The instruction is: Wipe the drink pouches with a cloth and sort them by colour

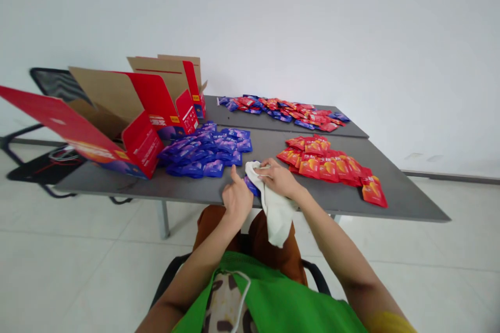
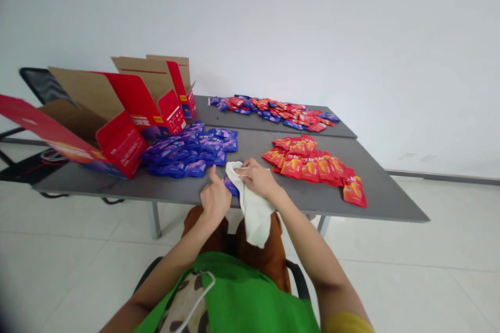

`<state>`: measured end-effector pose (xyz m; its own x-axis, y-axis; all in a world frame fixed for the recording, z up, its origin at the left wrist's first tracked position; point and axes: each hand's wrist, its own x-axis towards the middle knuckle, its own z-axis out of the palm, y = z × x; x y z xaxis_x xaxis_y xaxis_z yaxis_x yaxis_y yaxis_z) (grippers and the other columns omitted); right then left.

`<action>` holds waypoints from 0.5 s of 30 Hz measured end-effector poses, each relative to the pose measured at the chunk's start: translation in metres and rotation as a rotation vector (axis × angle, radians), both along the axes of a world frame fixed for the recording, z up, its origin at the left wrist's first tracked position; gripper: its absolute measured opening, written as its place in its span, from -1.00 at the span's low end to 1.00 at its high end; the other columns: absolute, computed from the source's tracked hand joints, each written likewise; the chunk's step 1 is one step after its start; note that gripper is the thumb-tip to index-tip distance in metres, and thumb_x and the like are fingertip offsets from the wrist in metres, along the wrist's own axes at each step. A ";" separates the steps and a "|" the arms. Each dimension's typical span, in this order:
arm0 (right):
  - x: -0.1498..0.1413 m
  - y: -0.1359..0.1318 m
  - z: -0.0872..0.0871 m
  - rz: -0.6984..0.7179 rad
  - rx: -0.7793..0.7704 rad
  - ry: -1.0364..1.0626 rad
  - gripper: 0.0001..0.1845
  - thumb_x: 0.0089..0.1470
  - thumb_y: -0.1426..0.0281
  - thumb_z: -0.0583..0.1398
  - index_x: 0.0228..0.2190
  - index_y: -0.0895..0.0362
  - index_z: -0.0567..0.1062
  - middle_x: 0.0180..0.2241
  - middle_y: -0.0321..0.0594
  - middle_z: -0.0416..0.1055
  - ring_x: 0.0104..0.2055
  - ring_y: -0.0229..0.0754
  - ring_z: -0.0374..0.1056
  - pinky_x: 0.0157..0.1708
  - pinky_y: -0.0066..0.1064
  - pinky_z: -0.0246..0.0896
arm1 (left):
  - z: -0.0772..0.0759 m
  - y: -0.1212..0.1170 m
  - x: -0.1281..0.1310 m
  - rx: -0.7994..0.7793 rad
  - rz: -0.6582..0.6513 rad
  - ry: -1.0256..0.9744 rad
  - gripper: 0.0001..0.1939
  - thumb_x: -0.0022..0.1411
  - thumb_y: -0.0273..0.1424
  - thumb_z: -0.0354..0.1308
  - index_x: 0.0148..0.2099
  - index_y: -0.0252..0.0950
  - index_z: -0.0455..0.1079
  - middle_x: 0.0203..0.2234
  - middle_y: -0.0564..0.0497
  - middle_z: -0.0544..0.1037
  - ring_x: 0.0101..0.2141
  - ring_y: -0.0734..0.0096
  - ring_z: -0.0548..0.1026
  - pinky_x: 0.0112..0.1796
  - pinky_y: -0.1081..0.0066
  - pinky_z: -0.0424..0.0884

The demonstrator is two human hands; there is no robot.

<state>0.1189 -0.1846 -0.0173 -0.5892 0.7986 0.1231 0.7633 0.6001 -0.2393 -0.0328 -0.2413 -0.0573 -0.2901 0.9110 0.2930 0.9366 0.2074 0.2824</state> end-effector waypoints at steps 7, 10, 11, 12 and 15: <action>-0.003 -0.033 -0.012 0.042 0.003 0.035 -0.57 0.25 0.22 0.08 0.14 -0.18 0.34 0.08 -0.20 0.20 0.03 -0.17 0.27 -0.05 -0.38 0.19 | 0.001 0.000 -0.002 -0.008 -0.017 -0.039 -0.38 0.29 -0.41 -0.05 0.31 -0.56 -0.08 -0.46 -0.17 0.58 -0.37 0.15 0.58 -0.35 0.35 0.41; -0.013 -0.023 -0.013 -0.041 -0.003 0.031 -0.61 0.27 0.18 0.05 0.09 -0.20 0.40 0.06 -0.26 0.26 -0.02 -0.21 0.33 -0.11 -0.44 0.21 | -0.001 -0.002 -0.003 0.010 -0.029 -0.040 -0.44 0.28 -0.45 -0.05 0.28 -0.52 -0.02 -0.42 -0.18 0.58 -0.35 0.19 0.59 -0.32 0.37 0.40; -0.017 -0.018 -0.014 -0.066 0.008 0.029 -0.62 0.27 0.15 0.03 0.08 -0.20 0.41 0.05 -0.27 0.28 -0.05 -0.21 0.35 -0.13 -0.45 0.22 | -0.002 -0.001 -0.003 0.019 -0.038 -0.042 -0.49 0.29 -0.46 -0.06 0.25 -0.50 0.03 -0.41 -0.18 0.58 -0.35 0.21 0.59 -0.30 0.38 0.40; -0.021 -0.013 -0.014 -0.092 0.023 0.022 -0.62 0.28 0.14 0.02 0.06 -0.21 0.43 0.04 -0.27 0.30 -0.08 -0.21 0.36 -0.15 -0.45 0.23 | -0.002 -0.001 -0.004 0.023 -0.046 -0.045 -0.55 0.30 -0.46 -0.07 0.21 -0.48 0.09 -0.40 -0.18 0.59 -0.35 0.22 0.59 -0.29 0.38 0.40; -0.034 0.003 -0.011 -0.147 0.065 -0.049 -0.60 0.28 0.10 -0.02 0.03 -0.19 0.46 -0.01 -0.25 0.35 -0.13 -0.18 0.38 -0.18 -0.42 0.23 | -0.002 0.001 -0.003 0.000 -0.063 -0.048 -0.71 0.30 -0.48 -0.08 0.05 -0.42 0.20 -0.41 -0.16 0.59 -0.36 0.23 0.59 -0.29 0.37 0.40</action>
